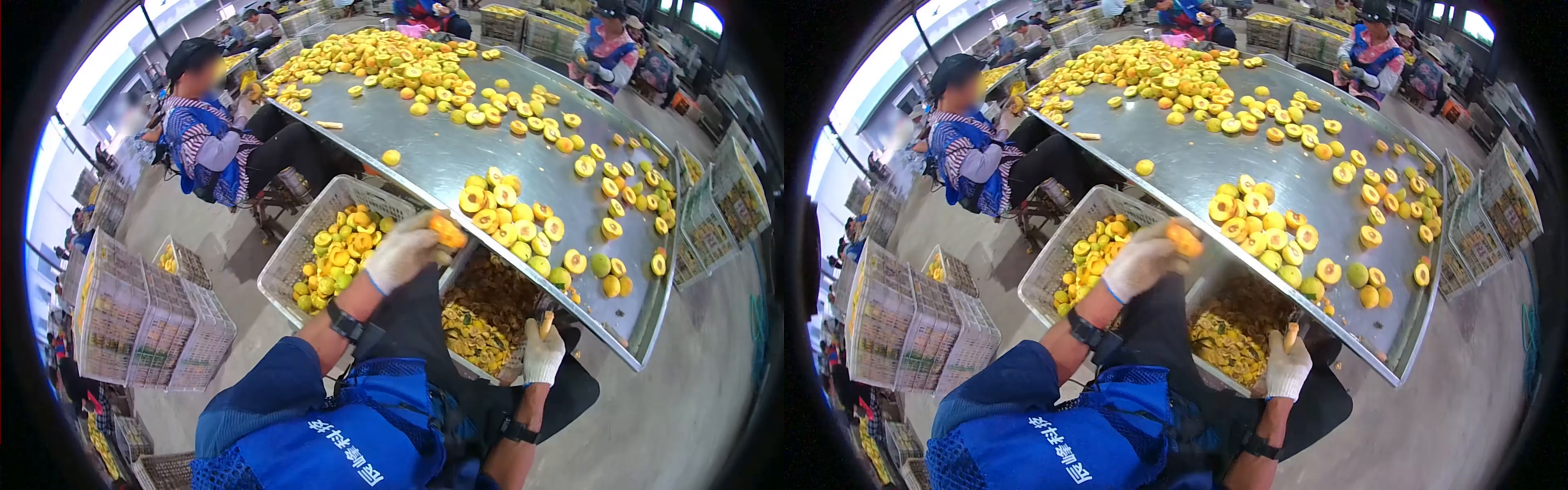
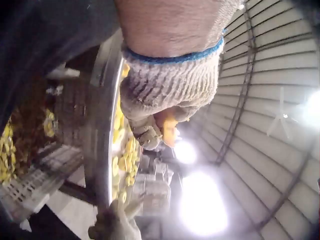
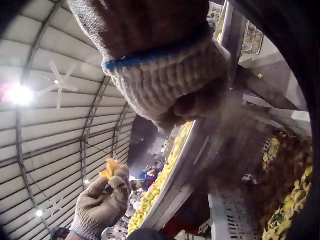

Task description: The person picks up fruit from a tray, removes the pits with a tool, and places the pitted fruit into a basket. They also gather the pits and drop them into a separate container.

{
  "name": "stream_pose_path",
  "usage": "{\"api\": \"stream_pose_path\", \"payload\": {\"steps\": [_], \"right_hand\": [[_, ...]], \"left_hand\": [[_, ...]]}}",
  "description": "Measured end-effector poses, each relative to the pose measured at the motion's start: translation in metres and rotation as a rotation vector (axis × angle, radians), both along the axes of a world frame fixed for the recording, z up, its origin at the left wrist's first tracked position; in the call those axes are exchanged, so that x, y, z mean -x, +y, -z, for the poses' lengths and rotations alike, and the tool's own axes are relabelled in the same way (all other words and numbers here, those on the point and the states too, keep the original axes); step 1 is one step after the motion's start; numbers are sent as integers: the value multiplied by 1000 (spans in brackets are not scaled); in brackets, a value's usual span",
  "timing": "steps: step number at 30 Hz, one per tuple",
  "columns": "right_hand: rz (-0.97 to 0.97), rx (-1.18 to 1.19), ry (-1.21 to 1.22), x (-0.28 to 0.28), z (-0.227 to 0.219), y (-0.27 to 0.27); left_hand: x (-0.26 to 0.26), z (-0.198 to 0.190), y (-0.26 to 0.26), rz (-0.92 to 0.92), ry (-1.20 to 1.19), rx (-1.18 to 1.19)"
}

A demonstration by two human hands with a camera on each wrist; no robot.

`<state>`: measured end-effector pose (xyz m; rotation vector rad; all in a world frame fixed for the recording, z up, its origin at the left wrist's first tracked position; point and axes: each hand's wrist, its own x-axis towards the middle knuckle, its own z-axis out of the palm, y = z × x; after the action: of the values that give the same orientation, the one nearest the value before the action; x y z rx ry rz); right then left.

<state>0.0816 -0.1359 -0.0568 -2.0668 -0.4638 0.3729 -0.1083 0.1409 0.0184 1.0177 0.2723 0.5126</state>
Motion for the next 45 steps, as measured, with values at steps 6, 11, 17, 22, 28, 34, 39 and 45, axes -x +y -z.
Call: {"api": "stream_pose_path", "payload": {"steps": [6, 11, 17, 22, 28, 34, 39, 45], "right_hand": [[4, -89, 25, 7, 4, 1], [24, -129, 25, 5, 11, 4], [53, -240, 68, 13, 0, 13], [96, -375, 214, 8, 14, 12], [243, -359, 468, 6, -8, 19], [194, -361, 515, 5, 5, 15], [103, -370, 227, 9, 9, 12], [-42, -453, 180, 6, -14, 17]], "left_hand": [[110, -16, 76, -425, 1076, -993], [95, -29, 101, -575, 1402, -990], [-57, -3, 130, -245, 926, -1260], [-170, 37, 126, 57, 1174, -1212], [-191, 62, 103, -195, 1119, -1214], [-177, 76, 101, -225, 1092, -1184], [-162, 45, 53, -299, 482, -416], [-132, 4, -22, 83, 99, 342]]}}
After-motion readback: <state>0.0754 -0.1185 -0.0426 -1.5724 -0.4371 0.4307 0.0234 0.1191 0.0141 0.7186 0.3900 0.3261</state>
